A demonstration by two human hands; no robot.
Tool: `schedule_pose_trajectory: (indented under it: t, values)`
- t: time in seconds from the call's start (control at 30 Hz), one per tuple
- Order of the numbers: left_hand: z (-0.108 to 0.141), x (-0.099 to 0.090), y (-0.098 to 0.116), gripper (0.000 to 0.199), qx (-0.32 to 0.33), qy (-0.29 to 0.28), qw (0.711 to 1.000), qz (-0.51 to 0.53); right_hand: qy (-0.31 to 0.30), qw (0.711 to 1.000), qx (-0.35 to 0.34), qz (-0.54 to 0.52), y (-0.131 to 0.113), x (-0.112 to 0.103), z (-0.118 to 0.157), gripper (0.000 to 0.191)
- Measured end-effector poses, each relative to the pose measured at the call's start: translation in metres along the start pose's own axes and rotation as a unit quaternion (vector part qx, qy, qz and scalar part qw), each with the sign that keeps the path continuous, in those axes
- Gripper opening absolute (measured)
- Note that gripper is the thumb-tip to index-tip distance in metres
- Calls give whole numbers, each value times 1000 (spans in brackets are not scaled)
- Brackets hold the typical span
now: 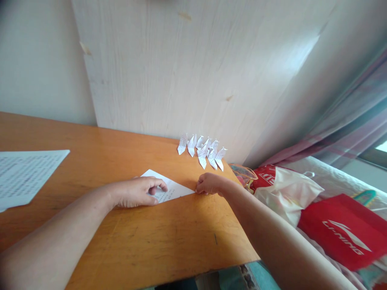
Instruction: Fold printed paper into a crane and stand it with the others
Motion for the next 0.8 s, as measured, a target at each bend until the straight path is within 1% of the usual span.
schedule_pose_trajectory:
  t: [0.13, 0.3, 0.4, 0.5, 0.57, 0.63, 0.67, 0.73, 0.8]
  values:
    - [-1, 1, -3, 54, 1, 2, 1000, 5, 9, 1000, -9, -10, 1, 1, 2, 6]
    - [-4, 4, -7, 56, 5, -4, 1000, 21, 57, 998, -22, -19, 3, 5, 7, 8]
    - [-5, 4, -10, 55, -3, 13, 999, 32, 82, 996, -14, -26, 5, 8, 10, 7]
    - [-6, 4, -12, 50, -14, 31, 999, 40, 97, 995, -7, -33, 5, 11, 13, 6]
    - [-6, 4, -12, 46, -21, 36, 998, 39, 126, 991, -13, -33, 4, 13, 16, 4]
    - [-6, 4, -10, 42, -22, 37, 998, 35, 180, 983, -37, -20, 0, 14, 20, 3]
    - [-5, 4, -9, 40, -19, 39, 999, 31, 211, 976, -60, -7, -4, 15, 23, 4]
    - [-5, 4, -6, 36, -9, 42, 999, 26, 259, 957, -124, 23, -14, 21, 30, 7]
    - [-4, 3, -4, 34, -6, 49, 999, 22, 277, 938, -203, 51, -27, 31, 38, 12]
Point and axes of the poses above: each hand's wrist, its own z-axis away from the middle knuckle, its own x-axis out of the palm, y = z × x, the point moved 5 cm from there along -z, towards the middle knuckle, and after that the axes turned 4 degrees about -y, right-handed, at the moved point
